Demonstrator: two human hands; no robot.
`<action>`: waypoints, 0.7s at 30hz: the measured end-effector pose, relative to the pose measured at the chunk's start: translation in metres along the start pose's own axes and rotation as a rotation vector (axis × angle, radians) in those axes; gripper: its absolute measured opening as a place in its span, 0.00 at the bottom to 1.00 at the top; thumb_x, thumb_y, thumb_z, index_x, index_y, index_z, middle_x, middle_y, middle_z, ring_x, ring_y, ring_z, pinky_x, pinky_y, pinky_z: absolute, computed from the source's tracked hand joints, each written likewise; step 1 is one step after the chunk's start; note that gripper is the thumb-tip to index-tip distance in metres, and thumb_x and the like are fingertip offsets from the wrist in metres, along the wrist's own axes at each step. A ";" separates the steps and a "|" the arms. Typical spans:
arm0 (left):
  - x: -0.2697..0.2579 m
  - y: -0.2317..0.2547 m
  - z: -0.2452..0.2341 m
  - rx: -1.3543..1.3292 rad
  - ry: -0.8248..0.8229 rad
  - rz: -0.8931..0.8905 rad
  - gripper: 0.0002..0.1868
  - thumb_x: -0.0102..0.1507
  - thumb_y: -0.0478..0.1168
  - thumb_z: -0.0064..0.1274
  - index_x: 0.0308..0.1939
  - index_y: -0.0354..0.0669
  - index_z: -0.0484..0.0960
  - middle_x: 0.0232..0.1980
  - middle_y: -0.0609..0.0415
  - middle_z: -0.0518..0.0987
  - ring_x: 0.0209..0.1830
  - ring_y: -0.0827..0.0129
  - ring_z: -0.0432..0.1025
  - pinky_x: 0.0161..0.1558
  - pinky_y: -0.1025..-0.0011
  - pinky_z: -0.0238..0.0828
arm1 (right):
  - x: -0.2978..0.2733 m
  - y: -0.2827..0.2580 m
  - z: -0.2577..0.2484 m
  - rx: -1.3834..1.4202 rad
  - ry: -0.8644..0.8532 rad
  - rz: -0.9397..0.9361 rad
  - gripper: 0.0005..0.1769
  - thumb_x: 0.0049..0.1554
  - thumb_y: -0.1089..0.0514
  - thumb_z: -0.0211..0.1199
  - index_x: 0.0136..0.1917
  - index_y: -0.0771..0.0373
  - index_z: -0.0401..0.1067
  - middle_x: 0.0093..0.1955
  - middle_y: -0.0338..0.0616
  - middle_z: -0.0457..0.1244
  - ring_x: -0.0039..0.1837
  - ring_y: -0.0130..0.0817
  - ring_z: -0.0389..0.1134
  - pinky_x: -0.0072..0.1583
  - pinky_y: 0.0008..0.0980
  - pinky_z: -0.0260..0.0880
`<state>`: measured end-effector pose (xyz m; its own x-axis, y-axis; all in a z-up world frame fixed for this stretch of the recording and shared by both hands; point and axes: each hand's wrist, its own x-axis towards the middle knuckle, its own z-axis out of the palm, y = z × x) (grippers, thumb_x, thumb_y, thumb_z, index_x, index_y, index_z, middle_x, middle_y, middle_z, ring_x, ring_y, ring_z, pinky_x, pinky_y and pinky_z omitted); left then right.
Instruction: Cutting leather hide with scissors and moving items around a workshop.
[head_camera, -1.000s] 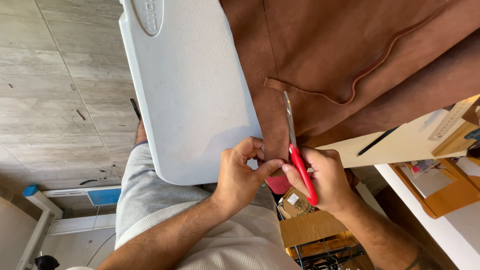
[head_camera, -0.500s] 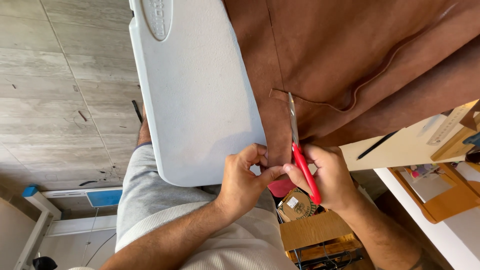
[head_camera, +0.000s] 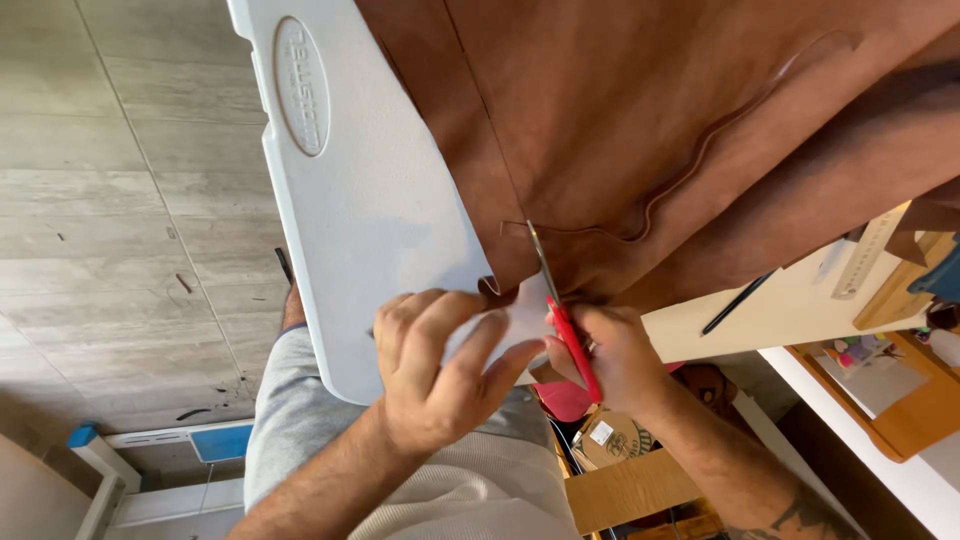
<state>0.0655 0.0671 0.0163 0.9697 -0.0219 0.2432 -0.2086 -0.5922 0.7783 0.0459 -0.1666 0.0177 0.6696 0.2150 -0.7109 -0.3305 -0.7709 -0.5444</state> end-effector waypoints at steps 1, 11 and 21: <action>0.025 0.007 -0.002 0.006 0.001 0.004 0.17 0.67 0.52 0.61 0.49 0.44 0.77 0.48 0.49 0.77 0.41 0.59 0.75 0.46 0.60 0.72 | -0.001 0.000 0.001 0.003 0.002 -0.006 0.11 0.53 0.54 0.65 0.46 0.62 0.77 0.35 0.38 0.71 0.36 0.30 0.71 0.41 0.28 0.71; 0.080 0.030 0.112 0.444 -0.552 0.213 0.06 0.57 0.39 0.52 0.36 0.52 0.83 0.31 0.60 0.79 0.31 0.68 0.70 0.46 0.64 0.58 | 0.005 0.003 0.007 0.143 0.027 0.010 0.10 0.53 0.55 0.66 0.46 0.62 0.78 0.35 0.38 0.69 0.35 0.27 0.68 0.39 0.25 0.68; 0.101 0.035 0.013 -0.760 -0.372 -0.445 0.15 0.70 0.45 0.44 0.45 0.34 0.76 0.41 0.44 0.81 0.39 0.52 0.76 0.43 0.61 0.70 | 0.014 -0.001 0.002 0.294 -0.010 0.110 0.10 0.53 0.55 0.68 0.46 0.63 0.78 0.34 0.37 0.67 0.35 0.23 0.65 0.38 0.23 0.66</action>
<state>0.1579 0.0332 0.0607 0.9309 -0.2527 -0.2636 0.2895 0.0707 0.9546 0.0542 -0.1619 0.0073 0.6130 0.1471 -0.7763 -0.5795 -0.5841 -0.5683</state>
